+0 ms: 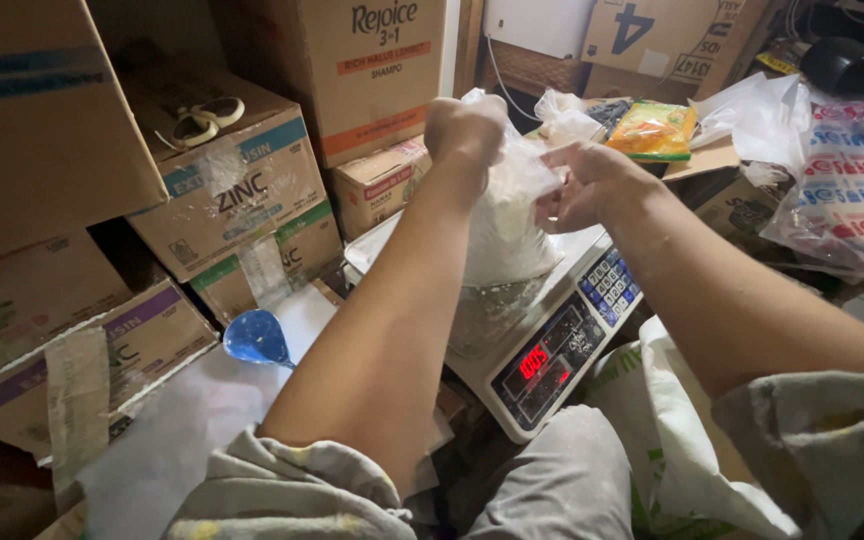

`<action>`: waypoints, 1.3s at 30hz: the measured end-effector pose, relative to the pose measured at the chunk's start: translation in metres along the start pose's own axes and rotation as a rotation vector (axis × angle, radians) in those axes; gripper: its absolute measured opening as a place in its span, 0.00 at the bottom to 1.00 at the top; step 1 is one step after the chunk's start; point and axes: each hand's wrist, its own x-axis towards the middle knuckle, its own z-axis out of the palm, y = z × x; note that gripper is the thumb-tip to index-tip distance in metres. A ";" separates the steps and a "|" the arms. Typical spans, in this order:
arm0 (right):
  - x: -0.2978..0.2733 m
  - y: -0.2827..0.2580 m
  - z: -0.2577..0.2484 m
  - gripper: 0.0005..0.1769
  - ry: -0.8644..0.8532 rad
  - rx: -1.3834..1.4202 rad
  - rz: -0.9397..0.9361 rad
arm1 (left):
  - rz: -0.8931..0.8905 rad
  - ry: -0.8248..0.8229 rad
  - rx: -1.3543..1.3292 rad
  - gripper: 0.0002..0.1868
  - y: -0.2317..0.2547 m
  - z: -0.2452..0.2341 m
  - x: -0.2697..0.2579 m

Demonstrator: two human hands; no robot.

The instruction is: The person scoops white powder from a large sack into small plastic bags using a blue scoop, weighs each bag on a digital scale, and ties the bags shut. The process is repeated multiple times, with finished bags placed on the floor.

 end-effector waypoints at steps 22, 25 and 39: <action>-0.055 -0.083 0.022 0.07 0.116 -0.129 -0.381 | 0.128 0.185 -0.256 0.05 0.057 -0.047 -0.006; -0.072 -0.079 0.028 0.06 0.215 -0.425 -0.530 | 0.282 0.193 -0.100 0.06 0.057 -0.057 -0.010; -0.063 -0.098 -0.022 0.11 0.045 -1.121 -0.792 | 0.591 0.166 0.205 0.05 0.053 -0.096 0.006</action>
